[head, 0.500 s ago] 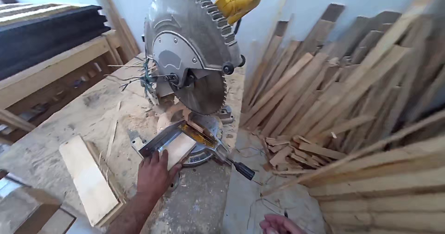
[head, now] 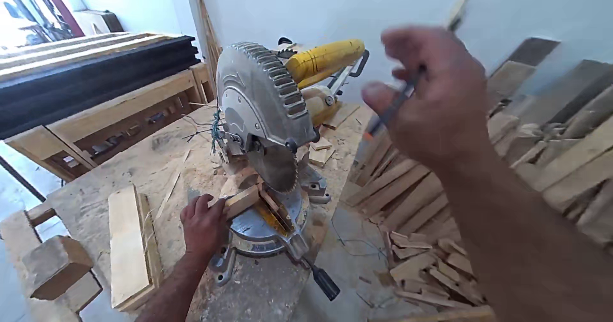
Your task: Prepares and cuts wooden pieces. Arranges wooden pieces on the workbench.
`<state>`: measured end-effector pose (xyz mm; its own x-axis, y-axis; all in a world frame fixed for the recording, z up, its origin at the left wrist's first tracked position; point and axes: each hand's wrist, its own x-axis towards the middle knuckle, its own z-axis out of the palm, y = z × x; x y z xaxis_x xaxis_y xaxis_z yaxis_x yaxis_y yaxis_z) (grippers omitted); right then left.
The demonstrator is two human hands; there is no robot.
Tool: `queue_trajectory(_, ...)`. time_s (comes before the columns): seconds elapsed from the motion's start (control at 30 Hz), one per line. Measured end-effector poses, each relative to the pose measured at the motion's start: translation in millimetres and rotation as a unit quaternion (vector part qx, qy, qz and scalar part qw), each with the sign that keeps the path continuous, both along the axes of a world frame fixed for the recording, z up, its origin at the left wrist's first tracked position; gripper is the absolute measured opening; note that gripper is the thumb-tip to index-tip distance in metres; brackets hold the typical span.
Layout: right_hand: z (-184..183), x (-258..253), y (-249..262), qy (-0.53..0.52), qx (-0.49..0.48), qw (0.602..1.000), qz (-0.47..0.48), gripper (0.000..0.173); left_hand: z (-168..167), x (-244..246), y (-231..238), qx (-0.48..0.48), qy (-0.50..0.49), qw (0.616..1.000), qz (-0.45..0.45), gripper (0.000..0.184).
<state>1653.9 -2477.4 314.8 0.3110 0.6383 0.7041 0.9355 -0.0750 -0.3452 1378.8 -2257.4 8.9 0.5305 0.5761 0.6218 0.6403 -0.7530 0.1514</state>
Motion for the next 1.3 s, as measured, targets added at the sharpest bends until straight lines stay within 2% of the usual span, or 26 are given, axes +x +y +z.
queue_trajectory(0.07, 36, 25, 44, -0.052, -0.101, 0.993, 0.024, 0.068, -10, 4, 4, 0.007, 0.0, 1.0, 0.01, 0.029)
queue_trajectory(0.1, 47, 37, 64, -0.064, -0.165, 0.983, 0.039, 0.068, -12, 5, 5, 0.007, 0.013, 1.0, 0.014, 0.031)
queue_trajectory(0.2, 66, 60, 109, -0.11, -0.322, 0.937, 0.077, 0.049, -12, 9, 10, 0.014, 0.067, 0.997, 0.025, 0.038)
queue_trajectory(0.33, 81, 52, 123, -0.132, -0.438, 0.875, 0.158, 0.033, -7, 13, 9, -0.01, 0.126, 0.992, 0.016, 0.04)
queue_trajectory(0.43, 70, 43, 115, -0.115, -0.51, 0.833, 0.182, 0.038, -10, 17, 9, -0.009, 0.135, 0.991, 0.022, 0.04)
queue_trajectory(0.5, 55, 43, 104, -0.149, -0.502, 0.832, 0.187, 0.043, -9, 18, 8, -0.013, 0.128, 0.991, 0.023, 0.04)
queue_trajectory(0.6, 34, 48, 90, -0.212, -0.45, 0.851, 0.168, 0.051, -8, 19, 7, -0.036, 0.131, 0.99, 0.025, 0.04)
queue_trajectory(1.03, -5, 58, 69, -0.253, -0.394, 0.871, 0.151, 0.041, -8, 24, 11, -0.036, 0.135, 0.989, 0.042, 0.037)
queue_trajectory(1.3, -10, 62, 65, -0.259, -0.378, 0.874, 0.16, 0.041, -10, 26, 11, -0.029, 0.131, 0.99, 0.046, 0.038)
